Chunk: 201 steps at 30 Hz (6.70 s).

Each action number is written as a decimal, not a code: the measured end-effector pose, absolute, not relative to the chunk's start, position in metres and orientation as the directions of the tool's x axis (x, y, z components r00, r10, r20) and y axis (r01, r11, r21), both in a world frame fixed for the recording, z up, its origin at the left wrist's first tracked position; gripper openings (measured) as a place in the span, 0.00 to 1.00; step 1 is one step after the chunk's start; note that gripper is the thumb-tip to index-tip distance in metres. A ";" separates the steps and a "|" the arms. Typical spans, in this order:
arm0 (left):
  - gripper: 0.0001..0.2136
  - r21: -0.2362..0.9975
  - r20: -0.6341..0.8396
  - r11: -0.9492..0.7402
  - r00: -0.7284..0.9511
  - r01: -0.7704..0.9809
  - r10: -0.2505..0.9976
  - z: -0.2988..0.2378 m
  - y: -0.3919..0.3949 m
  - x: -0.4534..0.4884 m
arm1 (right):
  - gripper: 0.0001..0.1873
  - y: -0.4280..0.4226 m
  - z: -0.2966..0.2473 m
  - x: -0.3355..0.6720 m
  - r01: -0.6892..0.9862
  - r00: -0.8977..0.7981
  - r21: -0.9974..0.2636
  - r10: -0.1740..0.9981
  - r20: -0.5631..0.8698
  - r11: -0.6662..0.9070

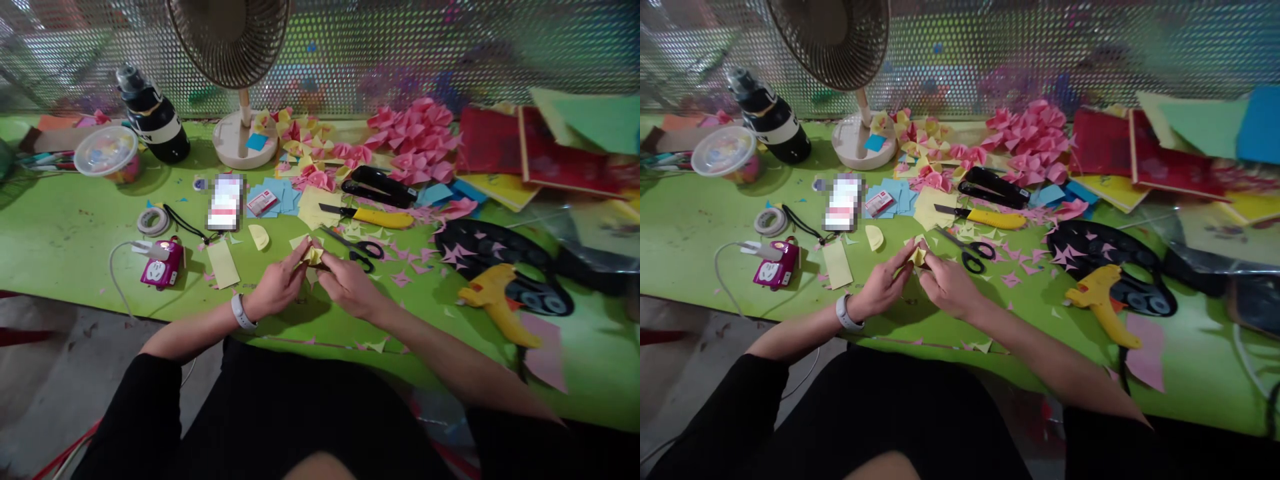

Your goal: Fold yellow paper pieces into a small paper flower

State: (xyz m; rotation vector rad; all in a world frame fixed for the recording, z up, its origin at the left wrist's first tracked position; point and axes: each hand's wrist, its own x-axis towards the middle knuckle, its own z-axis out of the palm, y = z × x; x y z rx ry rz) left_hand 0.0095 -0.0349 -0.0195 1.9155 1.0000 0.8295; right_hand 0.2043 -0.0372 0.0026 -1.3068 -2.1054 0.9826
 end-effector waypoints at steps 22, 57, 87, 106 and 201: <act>0.12 0.948 0.235 -0.283 0.281 0.145 0.931 -0.019 -0.013 0.005 | 0.25 -0.025 0.002 0.220 0.523 -0.313 -0.747 0.908 0.279 0.409; 0.15 0.949 -0.213 0.281 0.363 -0.146 0.907 -0.012 -0.015 0.011 | 0.03 -0.023 0.002 0.213 0.444 -0.256 -0.832 0.937 0.238 0.333; 0.18 0.965 0.139 -0.220 0.431 0.145 0.892 -0.013 -0.012 0.001 | 0.11 -0.020 -0.015 0.222 0.714 -0.461 -0.328 0.767 0.445 0.619; 0.15 0.959 0.167 -0.245 0.416 0.140 0.894 -0.015 -0.012 0.002 | 0.12 -0.020 -0.018 0.223 0.702 -0.511 -0.273 0.733 0.449 0.657; 0.15 0.982 -0.129 0.109 0.127 0.153 0.983 -0.006 0.019 -0.016 | 0.05 -0.002 0.001 0.243 0.545 -0.171 -0.791 0.960 0.222 0.279</act>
